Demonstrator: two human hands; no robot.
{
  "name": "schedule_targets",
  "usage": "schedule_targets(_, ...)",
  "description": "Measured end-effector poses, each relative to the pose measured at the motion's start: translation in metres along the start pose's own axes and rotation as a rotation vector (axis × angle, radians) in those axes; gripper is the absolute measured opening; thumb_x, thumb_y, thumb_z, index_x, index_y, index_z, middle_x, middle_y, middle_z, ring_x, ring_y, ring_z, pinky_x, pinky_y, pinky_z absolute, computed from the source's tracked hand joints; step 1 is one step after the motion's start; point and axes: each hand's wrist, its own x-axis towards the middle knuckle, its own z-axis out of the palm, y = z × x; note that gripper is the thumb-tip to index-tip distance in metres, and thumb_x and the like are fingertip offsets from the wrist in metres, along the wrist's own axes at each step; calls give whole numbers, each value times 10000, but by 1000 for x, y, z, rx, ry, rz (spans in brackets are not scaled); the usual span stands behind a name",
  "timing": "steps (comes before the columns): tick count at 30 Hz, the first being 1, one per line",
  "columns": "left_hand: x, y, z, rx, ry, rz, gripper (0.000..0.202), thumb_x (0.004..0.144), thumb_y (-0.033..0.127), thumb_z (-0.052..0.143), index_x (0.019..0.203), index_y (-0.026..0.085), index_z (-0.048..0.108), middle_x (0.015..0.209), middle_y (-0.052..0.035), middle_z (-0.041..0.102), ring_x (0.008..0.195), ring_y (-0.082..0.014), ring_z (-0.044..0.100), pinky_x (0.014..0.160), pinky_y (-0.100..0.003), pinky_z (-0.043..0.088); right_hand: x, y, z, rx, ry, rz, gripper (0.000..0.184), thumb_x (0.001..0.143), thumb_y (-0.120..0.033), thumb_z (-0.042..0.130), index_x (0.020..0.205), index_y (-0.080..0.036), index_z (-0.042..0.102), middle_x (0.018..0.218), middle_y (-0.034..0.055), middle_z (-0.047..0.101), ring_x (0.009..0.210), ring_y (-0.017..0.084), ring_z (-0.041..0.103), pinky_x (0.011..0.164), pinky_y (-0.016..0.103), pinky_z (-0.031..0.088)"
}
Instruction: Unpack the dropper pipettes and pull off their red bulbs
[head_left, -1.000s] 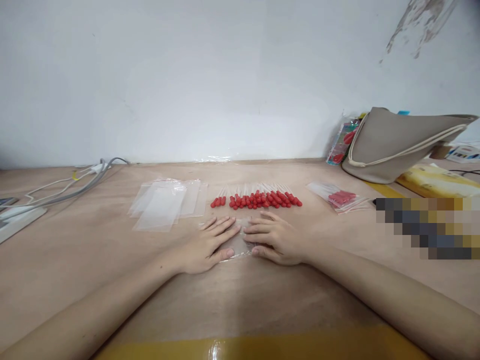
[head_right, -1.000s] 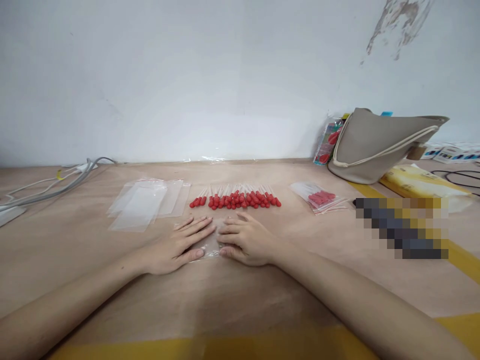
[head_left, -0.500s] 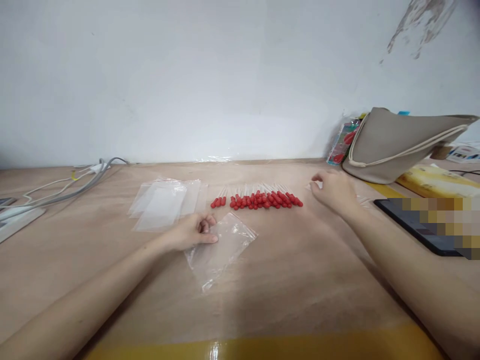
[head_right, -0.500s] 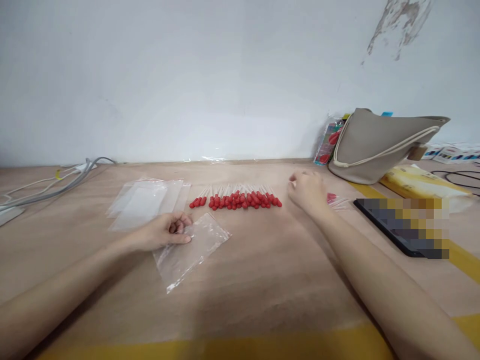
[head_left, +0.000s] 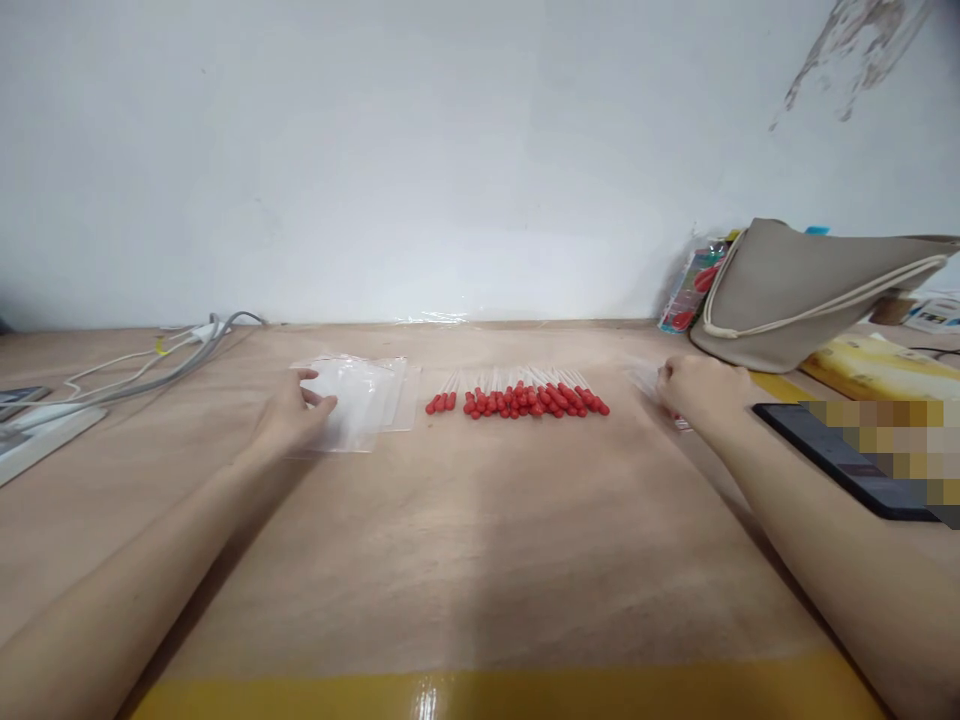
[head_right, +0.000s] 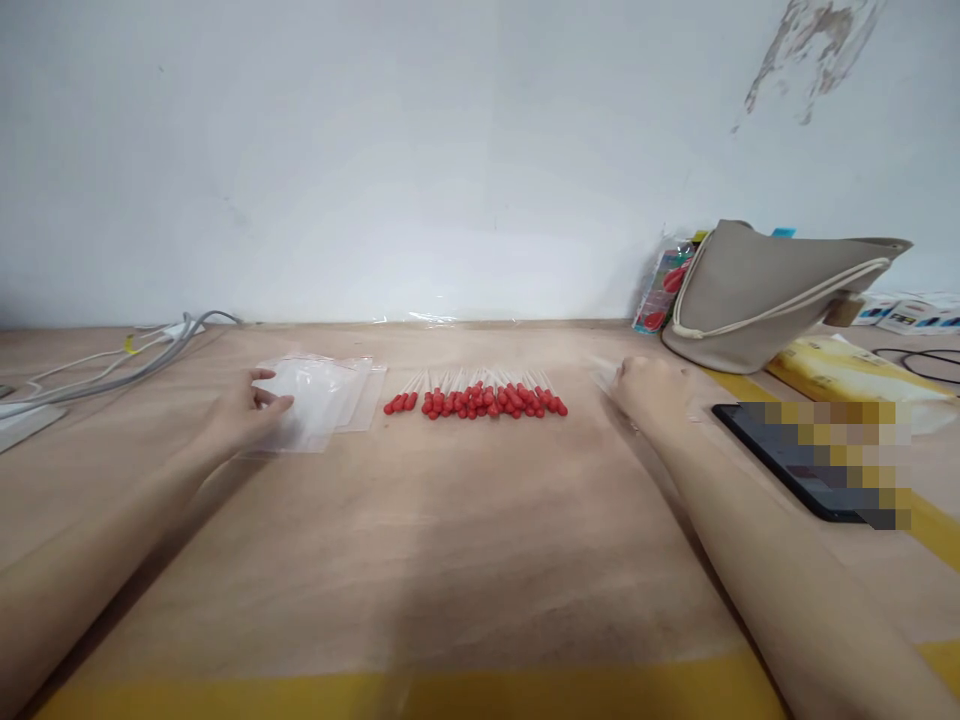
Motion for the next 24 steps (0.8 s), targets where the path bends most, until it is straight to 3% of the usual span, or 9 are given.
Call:
schedule_targets(3, -3, 1, 3, 292, 92, -23, 467, 754, 400, 573, 1133, 158, 446, 951, -92, 531, 920, -300, 488, 763, -438, 406, -2, -4, -19, 72, 169, 42, 330, 839, -285, 386, 829, -139, 682, 828, 162, 655, 768, 278, 606, 654, 391, 385)
schedule_targets(6, -10, 24, 6, 388, 243, 77, 471, 780, 429, 540, 1153, 150, 467, 1133, -162, 448, 1102, -396, 369, 881, -561, 320, -10, -14, -45, 225, 449, -13, 348, 870, -338, 359, 911, -165, 658, 885, 133, 658, 782, 262, 602, 608, 347, 388)
schedule_targets(8, -15, 43, 8, 332, 322, 183, 442, 791, 436, 532, 1138, 167, 480, 1174, -148, 439, 1123, -367, 373, 929, -546, 302, -24, -26, -60, 385, 637, -169, 301, 868, -344, 394, 896, -183, 647, 869, 101, 665, 775, 221, 600, 603, 311, 396)
schedule_targets(10, -22, 61, 11, 236, 360, 318, 400, 798, 412, 534, 1118, 176, 485, 1158, -121, 473, 1121, -307, 407, 971, -486, 304, -45, -43, -69, 556, 699, -498, 232, 863, -297, 430, 857, -202, 642, 829, 68, 671, 756, 178, 595, 662, 296, 424)
schedule_targets(13, -39, 84, 18, 78, 215, 498, 314, 848, 367, 473, 1113, 200, 492, 1159, -81, 502, 1129, -236, 441, 1000, -407, 327, -85, -74, -67, 665, 614, -954, 207, 866, -205, 425, 908, -244, 624, 873, 28, 676, 823, 157, 600, 709, 284, 446)
schedule_targets(15, -54, 98, 22, -8, 71, 549, 288, 885, 343, 416, 1125, 211, 505, 1214, -68, 483, 1167, -216, 428, 1012, -382, 336, -107, -93, -59, 633, 502, -1140, 234, 882, -189, 398, 954, -244, 613, 908, 29, 677, 867, 163, 604, 698, 288, 454)
schedule_targets(21, -90, 118, 36, -71, -427, 686, 390, 921, 308, 360, 1304, 245, 403, 1414, -50, 333, 1300, -223, 306, 1068, -406, 297, -132, -120, -36, 608, 387, -1287, 255, 887, -131, 373, 969, -187, 607, 868, 56, 678, 863, 176, 608, 690, 301, 474)
schedule_targets(24, -90, 115, 42, -108, -619, 812, 477, 907, 298, 406, 1370, 272, 294, 1438, -38, 299, 1309, -207, 300, 1069, -403, 303, -131, -121, -29, 784, 261, -1341, 205, 879, -239, 453, 1014, -174, 593, 919, 69, 665, 922, 175, 586, 755, 300, 478)
